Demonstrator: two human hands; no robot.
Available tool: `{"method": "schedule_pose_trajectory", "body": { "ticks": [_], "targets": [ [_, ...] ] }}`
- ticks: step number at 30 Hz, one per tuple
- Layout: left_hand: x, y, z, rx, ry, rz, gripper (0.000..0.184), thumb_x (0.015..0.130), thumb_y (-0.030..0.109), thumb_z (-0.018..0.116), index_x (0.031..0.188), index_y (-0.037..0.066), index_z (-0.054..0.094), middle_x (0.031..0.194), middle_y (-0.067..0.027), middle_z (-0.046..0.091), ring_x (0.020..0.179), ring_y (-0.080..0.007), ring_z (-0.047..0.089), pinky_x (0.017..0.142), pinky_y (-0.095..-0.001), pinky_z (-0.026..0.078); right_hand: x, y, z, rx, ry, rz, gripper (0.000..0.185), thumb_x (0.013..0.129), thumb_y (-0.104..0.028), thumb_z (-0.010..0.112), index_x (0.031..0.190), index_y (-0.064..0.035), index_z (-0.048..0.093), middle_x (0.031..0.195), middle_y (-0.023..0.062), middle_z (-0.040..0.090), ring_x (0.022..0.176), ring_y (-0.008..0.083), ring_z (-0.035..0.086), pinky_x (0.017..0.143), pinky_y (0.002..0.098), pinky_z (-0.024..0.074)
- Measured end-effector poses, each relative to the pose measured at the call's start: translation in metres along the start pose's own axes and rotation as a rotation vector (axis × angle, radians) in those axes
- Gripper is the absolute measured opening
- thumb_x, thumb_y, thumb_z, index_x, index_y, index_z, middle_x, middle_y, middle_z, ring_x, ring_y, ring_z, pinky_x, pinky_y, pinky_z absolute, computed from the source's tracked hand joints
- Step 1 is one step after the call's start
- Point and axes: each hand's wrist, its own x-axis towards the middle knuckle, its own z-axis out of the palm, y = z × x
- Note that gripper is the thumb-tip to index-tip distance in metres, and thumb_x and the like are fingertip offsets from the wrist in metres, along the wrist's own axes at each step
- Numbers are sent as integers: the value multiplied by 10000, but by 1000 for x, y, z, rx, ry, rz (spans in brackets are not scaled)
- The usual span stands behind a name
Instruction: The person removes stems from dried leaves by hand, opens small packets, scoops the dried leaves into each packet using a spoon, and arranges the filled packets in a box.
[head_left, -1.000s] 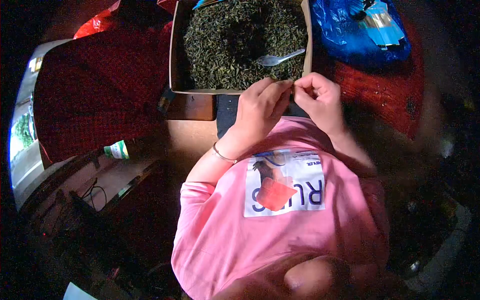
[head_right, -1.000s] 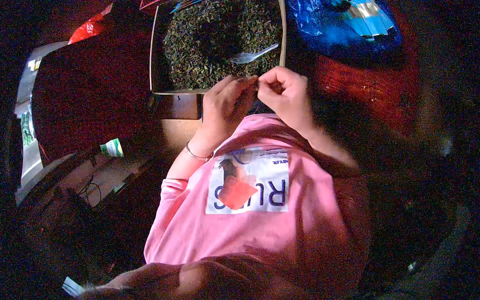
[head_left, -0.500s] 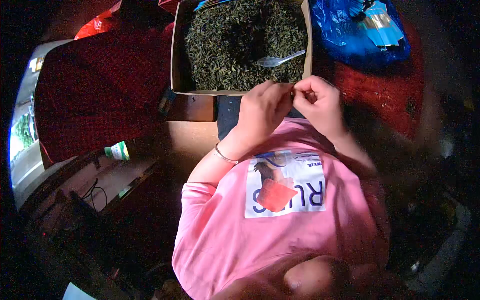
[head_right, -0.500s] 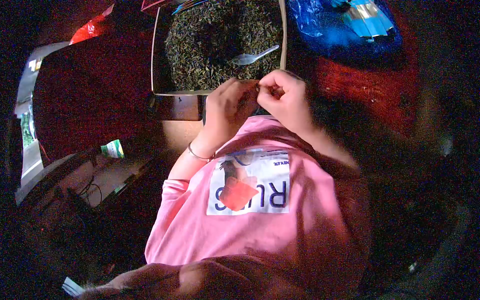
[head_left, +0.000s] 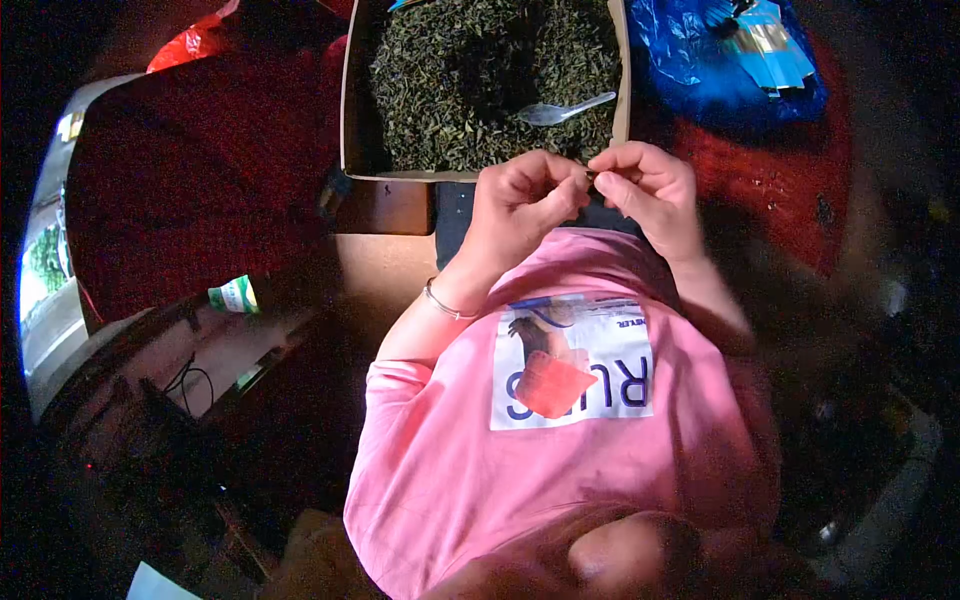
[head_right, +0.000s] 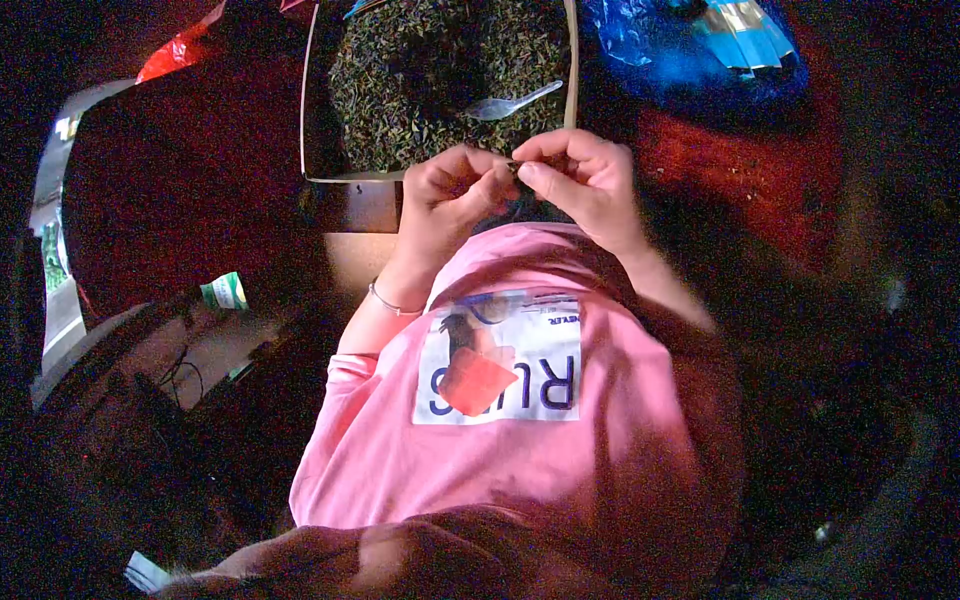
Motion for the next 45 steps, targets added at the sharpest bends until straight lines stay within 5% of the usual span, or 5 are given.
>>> {"method": "schedule_pose_trajectory", "body": {
  "ticks": [7, 9, 12, 19, 45],
  "targets": [
    [1, -5, 2, 63, 53, 128, 52, 891, 46, 682, 895, -1, 659, 838, -21, 673, 732, -61, 604, 636, -225, 502, -2, -5, 1, -86, -32, -46, 123, 915, -52, 655, 1029, -6, 652, 893, 1, 649, 744, 38, 568, 657, 187, 453],
    [1, 7, 3, 596, 113, 376, 72, 837, 45, 714, 861, 8, 657, 787, -28, 661, 688, -60, 601, 610, -226, 491, -3, -6, 4, -136, 3, -47, 110, 908, -35, 656, 1013, -5, 643, 886, -1, 643, 751, 34, 566, 663, 180, 449],
    [1, 10, 5, 637, 124, 450, 102, 802, 56, 736, 853, 13, 659, 745, -42, 644, 663, -62, 604, 602, -221, 481, -3, -4, 6, -148, 8, -67, 93, 909, -63, 656, 990, -19, 638, 868, -14, 635, 721, 30, 555, 637, 174, 441],
    [1, -4, 4, 14, 53, 89, 72, 922, 54, 651, 906, -16, 656, 826, 8, 671, 740, -31, 581, 664, -195, 489, 0, -4, 1, 177, 13, 244, 97, 916, -131, 649, 970, -51, 647, 803, -13, 651, 597, 20, 528, 513, 159, 377],
    [4, -2, 6, 23, 119, 139, 73, 893, 29, 671, 840, -8, 638, 817, -14, 677, 721, -48, 605, 652, -211, 509, -1, 1, -2, 119, -46, 178, 216, 975, -223, 599, 1077, -48, 675, 885, -2, 674, 699, 48, 559, 606, 195, 425]
  ]
}}
